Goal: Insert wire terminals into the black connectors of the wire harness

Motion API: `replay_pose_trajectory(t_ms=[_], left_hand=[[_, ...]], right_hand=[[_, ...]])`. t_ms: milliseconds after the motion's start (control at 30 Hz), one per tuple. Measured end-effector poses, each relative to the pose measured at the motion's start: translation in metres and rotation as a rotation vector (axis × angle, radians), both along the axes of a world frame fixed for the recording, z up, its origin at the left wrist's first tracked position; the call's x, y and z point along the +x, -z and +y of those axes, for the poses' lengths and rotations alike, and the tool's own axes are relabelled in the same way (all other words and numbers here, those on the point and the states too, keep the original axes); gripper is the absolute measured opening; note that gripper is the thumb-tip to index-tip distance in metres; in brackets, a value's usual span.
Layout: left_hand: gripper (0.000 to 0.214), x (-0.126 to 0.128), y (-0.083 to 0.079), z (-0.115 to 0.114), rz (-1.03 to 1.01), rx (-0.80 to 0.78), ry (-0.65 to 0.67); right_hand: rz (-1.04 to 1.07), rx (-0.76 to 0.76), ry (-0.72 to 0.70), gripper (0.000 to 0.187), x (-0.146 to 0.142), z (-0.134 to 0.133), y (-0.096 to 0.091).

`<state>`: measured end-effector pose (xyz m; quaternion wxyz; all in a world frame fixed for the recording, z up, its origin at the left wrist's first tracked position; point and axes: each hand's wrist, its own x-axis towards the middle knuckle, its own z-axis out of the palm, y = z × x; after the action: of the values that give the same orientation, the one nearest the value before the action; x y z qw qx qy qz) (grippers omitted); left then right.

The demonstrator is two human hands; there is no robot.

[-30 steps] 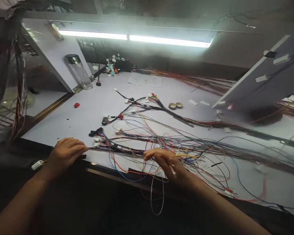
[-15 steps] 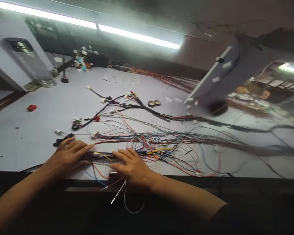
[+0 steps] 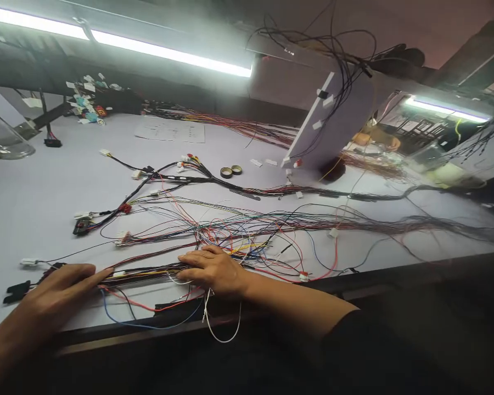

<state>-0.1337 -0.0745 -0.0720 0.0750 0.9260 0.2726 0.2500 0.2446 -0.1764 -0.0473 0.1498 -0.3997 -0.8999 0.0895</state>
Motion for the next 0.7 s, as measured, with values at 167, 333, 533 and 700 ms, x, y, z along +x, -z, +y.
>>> replay_pose_trajectory(t_ms=[167, 333, 533, 700], left_hand=[[0.043, 0.009, -0.024, -0.002, 0.081, 0.046, 0.034], [0.036, 0.013, -0.038, -0.007, 0.166, 0.009, -0.016], [0.039, 0.011, -0.042, -0.008, 0.177, -0.095, -0.073], [0.028, 0.009, -0.046, -0.013, 0.093, -0.120, -0.130]], right_hand=[[0.308, -0.135, -0.013, 0.026, -0.002, 0.004, -0.028], [0.843, -0.385, -0.088, 0.034, -0.024, 0.027, -0.069], [1.213, -0.784, -0.180, 0.043, -0.086, 0.094, -0.110], [1.225, -0.851, -0.196, 0.044, -0.133, 0.140, -0.158]])
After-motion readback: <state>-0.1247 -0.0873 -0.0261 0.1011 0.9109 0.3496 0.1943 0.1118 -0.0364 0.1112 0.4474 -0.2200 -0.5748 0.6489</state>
